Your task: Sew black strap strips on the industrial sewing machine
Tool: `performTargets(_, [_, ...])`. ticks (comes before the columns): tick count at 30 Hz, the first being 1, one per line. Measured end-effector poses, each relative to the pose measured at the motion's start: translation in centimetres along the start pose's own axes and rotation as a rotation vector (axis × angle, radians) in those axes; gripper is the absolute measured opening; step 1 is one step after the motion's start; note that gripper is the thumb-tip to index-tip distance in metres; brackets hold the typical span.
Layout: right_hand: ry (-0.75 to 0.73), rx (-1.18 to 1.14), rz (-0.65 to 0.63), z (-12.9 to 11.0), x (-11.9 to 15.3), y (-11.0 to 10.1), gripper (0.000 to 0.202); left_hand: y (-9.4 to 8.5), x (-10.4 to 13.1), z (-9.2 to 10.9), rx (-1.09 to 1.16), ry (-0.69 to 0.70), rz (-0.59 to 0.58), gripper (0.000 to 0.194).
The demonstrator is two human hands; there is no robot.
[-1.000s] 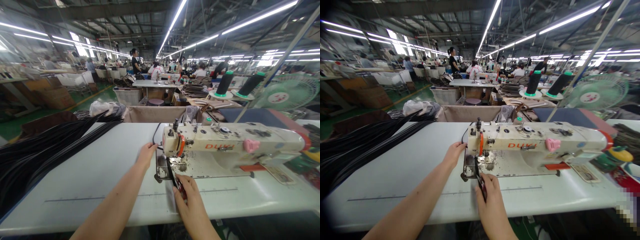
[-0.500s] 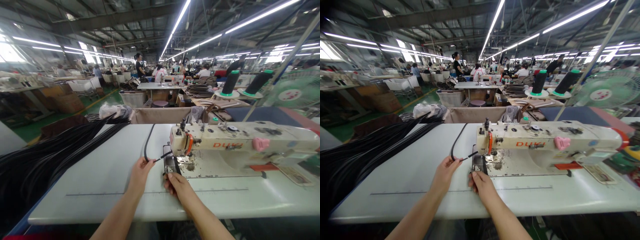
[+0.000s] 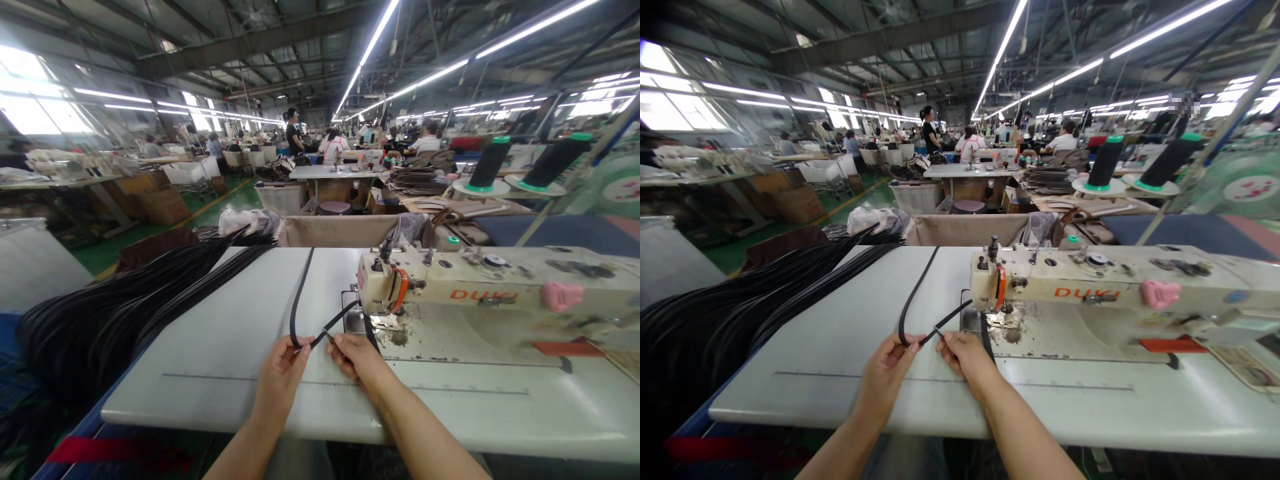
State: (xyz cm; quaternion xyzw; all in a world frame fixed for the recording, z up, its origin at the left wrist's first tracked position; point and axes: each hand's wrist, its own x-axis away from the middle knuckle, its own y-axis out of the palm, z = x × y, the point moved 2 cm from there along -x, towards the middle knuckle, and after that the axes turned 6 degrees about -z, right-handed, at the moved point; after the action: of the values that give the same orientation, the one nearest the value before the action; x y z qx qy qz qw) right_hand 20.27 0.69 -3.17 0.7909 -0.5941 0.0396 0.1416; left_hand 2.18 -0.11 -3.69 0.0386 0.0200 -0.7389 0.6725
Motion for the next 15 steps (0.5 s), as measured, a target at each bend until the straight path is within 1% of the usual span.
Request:
performTargets(4, [-0.055, 0.152, 0.021, -0.6, 0.4, 0.1, 0.061, -0.6, 0.4, 0.2, -0.001, -0.05, 0.038, 0.033])
performTargets(7, [-0.112, 0.319, 0.118, -1.1, 1.9, -0.3, 0.045, -1.6, 0.5, 0.3, -0.082, -0.092, 0.006, 0.036])
performTargets(8, [-0.138, 0.433, 0.173, -1.3, 2.7, -0.5, 0.039, -2.0, 0.6, 0.2, -0.099, -0.109, -0.012, 0.037])
performTargets(9, [-0.167, 0.595, 0.245, -1.4, 3.5, -0.8, 0.033, -2.5, 0.6, 0.2, -0.101, -0.129, -0.03, 0.038])
performTargets(11, [-0.209, 1.02, 0.415, -1.4, 5.1, -1.3, 0.013, -3.5, 0.6, 0.1, -0.085, -0.161, -0.057, 0.041])
performTargets(12, [-0.206, 1.237, 0.491, -1.2, 5.9, -1.6, 0.007, -4.0, 0.6, 0.1, -0.081, -0.169, -0.069, 0.042])
performTargets(13, [-0.178, 1.413, 0.546, -0.9, 6.5, -2.0, 0.02, -4.5, 0.5, 0.0, -0.087, -0.177, -0.086, 0.044])
performTargets(14, [-0.129, 1.525, 0.57, -0.5, 6.9, -2.3, 0.034, -5.0, 0.5, -0.1, -0.106, -0.188, -0.108, 0.045])
performTargets(15, [-0.072, 1.597, 0.564, 0.0, 7.3, -2.7, 0.047, -5.6, 0.4, -0.2, -0.132, -0.205, -0.128, 0.046])
